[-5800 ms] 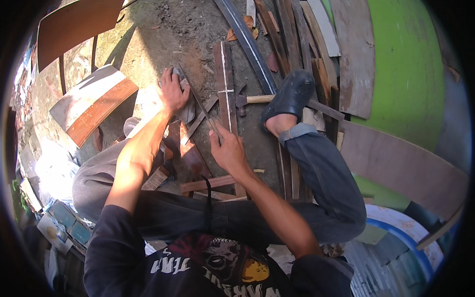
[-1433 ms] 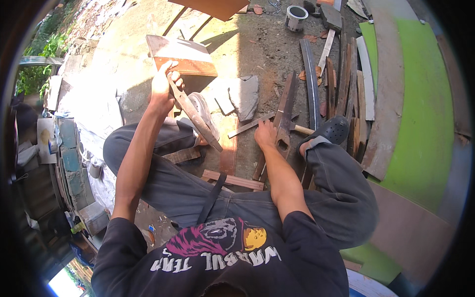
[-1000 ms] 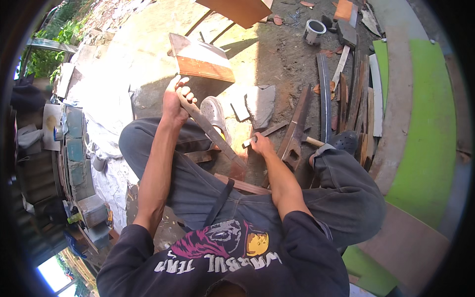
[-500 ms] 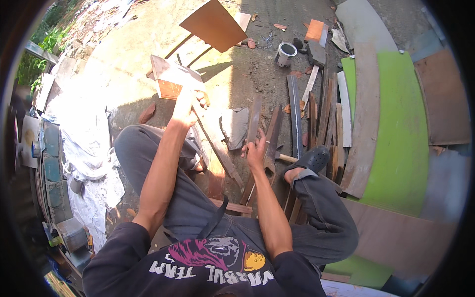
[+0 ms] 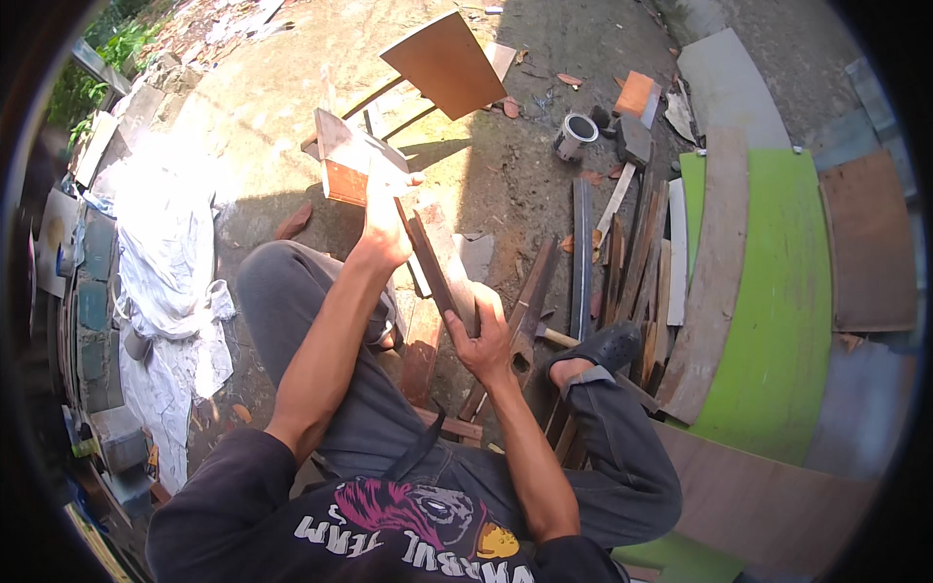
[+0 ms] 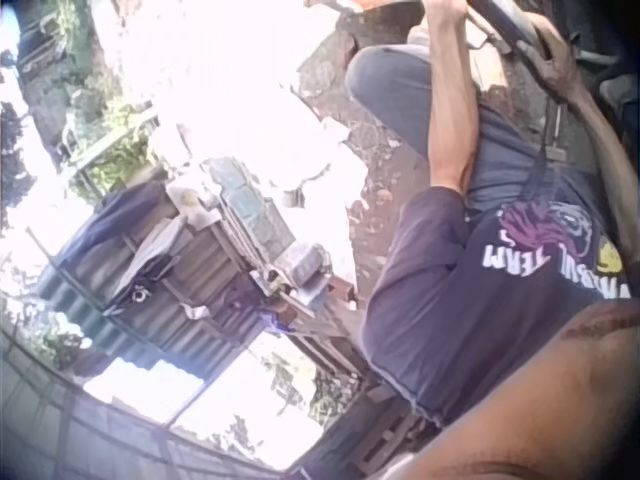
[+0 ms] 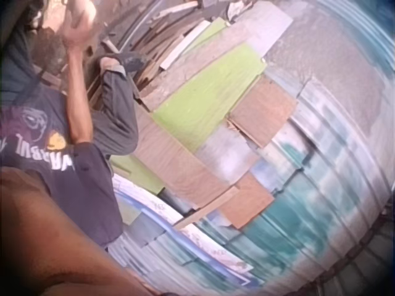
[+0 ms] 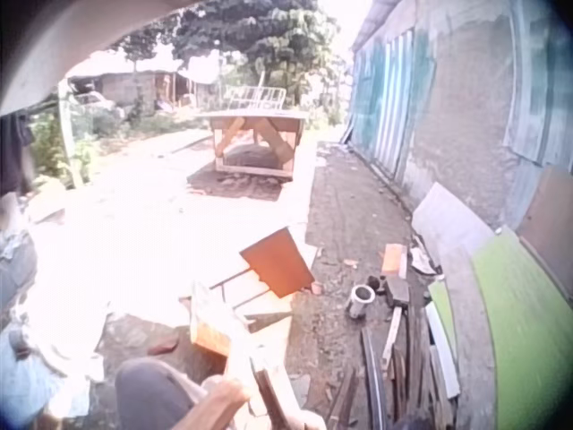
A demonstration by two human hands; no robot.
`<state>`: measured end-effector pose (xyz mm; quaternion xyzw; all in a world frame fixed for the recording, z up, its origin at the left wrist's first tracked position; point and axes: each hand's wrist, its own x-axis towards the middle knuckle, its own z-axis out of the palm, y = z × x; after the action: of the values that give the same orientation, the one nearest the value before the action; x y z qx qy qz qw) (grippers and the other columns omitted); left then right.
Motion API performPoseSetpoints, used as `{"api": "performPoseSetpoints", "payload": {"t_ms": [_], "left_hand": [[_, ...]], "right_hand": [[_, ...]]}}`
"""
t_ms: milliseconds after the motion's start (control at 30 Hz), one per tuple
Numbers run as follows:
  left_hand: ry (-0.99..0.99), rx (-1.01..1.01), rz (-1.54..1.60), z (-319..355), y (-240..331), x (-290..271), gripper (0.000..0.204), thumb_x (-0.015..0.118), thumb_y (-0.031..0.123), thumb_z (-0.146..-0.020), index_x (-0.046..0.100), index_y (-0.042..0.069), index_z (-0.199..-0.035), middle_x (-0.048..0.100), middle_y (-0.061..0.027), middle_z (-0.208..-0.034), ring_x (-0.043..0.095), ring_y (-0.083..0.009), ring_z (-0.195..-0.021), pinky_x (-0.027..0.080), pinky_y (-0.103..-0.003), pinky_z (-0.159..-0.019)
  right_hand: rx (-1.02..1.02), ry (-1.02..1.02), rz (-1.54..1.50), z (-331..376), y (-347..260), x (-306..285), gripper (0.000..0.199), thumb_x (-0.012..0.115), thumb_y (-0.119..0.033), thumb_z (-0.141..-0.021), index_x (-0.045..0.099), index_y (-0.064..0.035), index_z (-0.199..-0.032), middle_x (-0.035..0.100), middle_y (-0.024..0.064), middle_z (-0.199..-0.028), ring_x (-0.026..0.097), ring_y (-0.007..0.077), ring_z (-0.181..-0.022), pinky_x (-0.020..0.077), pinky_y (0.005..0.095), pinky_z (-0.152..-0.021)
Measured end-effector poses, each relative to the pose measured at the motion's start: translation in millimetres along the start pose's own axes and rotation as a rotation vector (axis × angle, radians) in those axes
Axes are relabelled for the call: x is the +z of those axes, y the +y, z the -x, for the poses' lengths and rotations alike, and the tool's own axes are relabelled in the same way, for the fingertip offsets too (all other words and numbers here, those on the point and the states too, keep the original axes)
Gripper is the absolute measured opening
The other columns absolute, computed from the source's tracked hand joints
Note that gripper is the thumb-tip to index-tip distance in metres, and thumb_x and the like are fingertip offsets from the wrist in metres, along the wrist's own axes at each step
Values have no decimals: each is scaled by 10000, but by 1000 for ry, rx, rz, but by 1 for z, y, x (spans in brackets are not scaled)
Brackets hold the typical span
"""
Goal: The person sits on the ground and uses a file to sharpen a long metal bar. They repeatedly file the edge of the bar, occasionally pausing to inspect the surface before continuing the filing motion.
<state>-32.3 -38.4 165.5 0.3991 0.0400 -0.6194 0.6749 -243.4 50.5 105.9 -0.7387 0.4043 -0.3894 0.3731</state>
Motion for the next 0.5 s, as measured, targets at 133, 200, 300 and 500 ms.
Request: {"api": "performPoseSetpoints", "payload": {"t_ms": [133, 200, 300, 500], "left_hand": [[-29, 21, -58, 14, 2, 2, 600, 473, 726, -934, 495, 128, -958, 537, -11, -666, 526, -131, -555, 449, -282, -509], [-31, 39, -89, 15, 0, 3, 563, 470, 680, -965, 517, 119, -965, 544, -11, -675, 529, -127, -566, 446, -277, -516], [-61, 10, -104, 12, 0, -7, 431, 436, 499, -1041, 581, 100, -966, 606, -38, -823, 596, -175, -706, 519, -344, -634], [7, -13, -67, 18, -12, 3, 533, 377, 523, -1063, 650, 77, -959, 579, -2, -733, 537, -104, -671, 461, -257, -626]], "right_hand": [[23, -8, 15, 10, -4, 15, 459, 739, -160, -877, 577, -15, -1282, 657, 228, -1124, 680, 370, -987, 545, 405, -827], [41, 34, 7, 12, -7, 22, 470, 738, -165, -878, 575, -12, -1291, 666, 226, -1113, 689, 366, -976, 548, 400, -823], [89, 43, 12, 17, -10, 29, 466, 732, -172, -892, 569, -4, -1294, 671, 222, -1107, 694, 347, -974, 545, 394, -822], [115, 60, 51, 27, -7, 28, 486, 735, -186, -909, 553, -3, -1320, 684, 214, -1103, 697, 310, -996, 543, 375, -829]]}}
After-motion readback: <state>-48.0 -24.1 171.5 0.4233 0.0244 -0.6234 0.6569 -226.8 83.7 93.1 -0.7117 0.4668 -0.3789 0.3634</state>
